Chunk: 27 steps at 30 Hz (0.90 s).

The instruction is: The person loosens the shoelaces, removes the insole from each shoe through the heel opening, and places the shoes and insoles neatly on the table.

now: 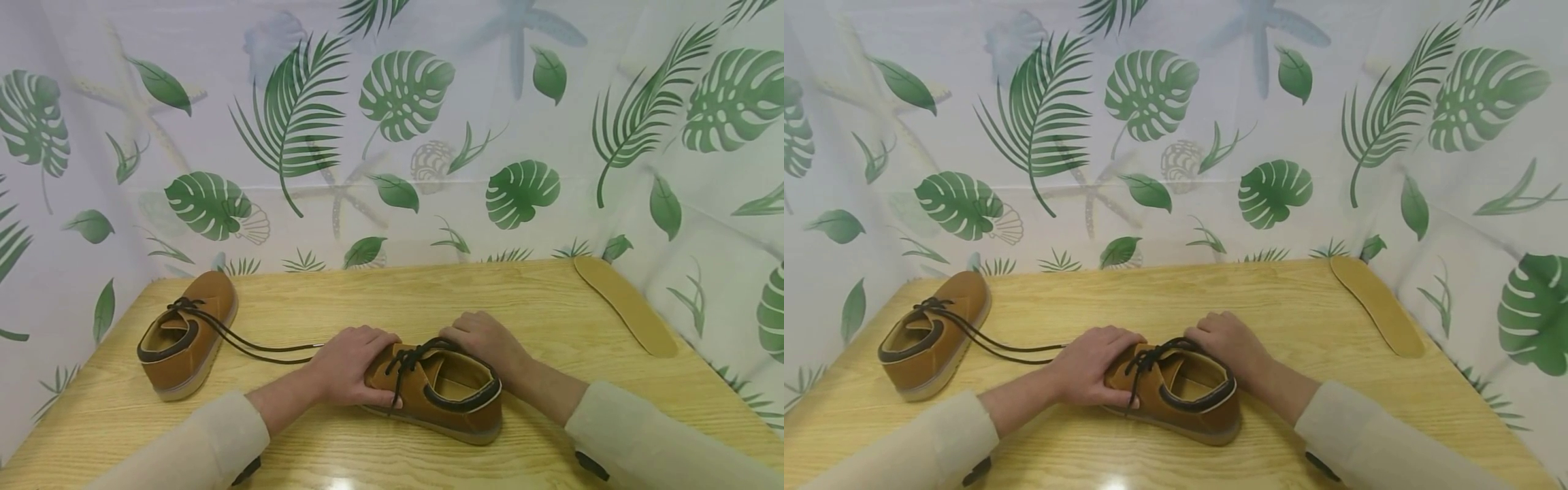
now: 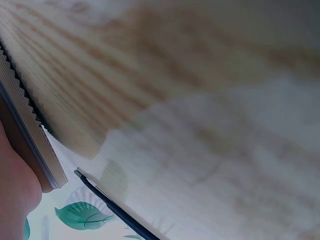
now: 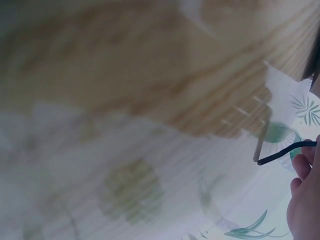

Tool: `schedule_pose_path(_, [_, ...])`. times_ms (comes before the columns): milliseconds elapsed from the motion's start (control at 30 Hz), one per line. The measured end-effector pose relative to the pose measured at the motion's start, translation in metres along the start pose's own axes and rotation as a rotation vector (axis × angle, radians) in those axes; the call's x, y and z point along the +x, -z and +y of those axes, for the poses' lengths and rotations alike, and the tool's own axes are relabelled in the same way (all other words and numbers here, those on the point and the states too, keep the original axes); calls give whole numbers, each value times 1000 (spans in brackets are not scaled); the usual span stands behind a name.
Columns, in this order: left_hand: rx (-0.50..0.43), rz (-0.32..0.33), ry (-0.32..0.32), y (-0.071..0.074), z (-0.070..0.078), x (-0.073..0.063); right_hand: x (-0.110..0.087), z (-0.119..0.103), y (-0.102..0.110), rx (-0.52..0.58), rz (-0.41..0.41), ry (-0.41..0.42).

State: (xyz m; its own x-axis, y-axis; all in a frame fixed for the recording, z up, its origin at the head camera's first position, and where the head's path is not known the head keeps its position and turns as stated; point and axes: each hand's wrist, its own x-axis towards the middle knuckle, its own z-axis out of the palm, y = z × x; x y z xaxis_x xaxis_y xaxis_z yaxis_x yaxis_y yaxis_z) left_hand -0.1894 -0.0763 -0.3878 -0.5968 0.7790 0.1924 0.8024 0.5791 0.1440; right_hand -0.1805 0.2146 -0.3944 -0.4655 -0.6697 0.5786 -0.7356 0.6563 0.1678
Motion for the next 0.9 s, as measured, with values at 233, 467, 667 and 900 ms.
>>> schedule_pose_path(233, [-3,0,-1,0,0,0,1,0,0,-4,11,5])
schedule_pose_path(467, [37,20,-11,-1,0,0,0,1,-1,-21,2,11])
schedule_pose_path(667, [37,21,-10,-1,0,0,0,2,-2,-36,1,12])
schedule_pose_path(900, [31,29,-18,-1,0,0,0,1,-3,-26,23,14])
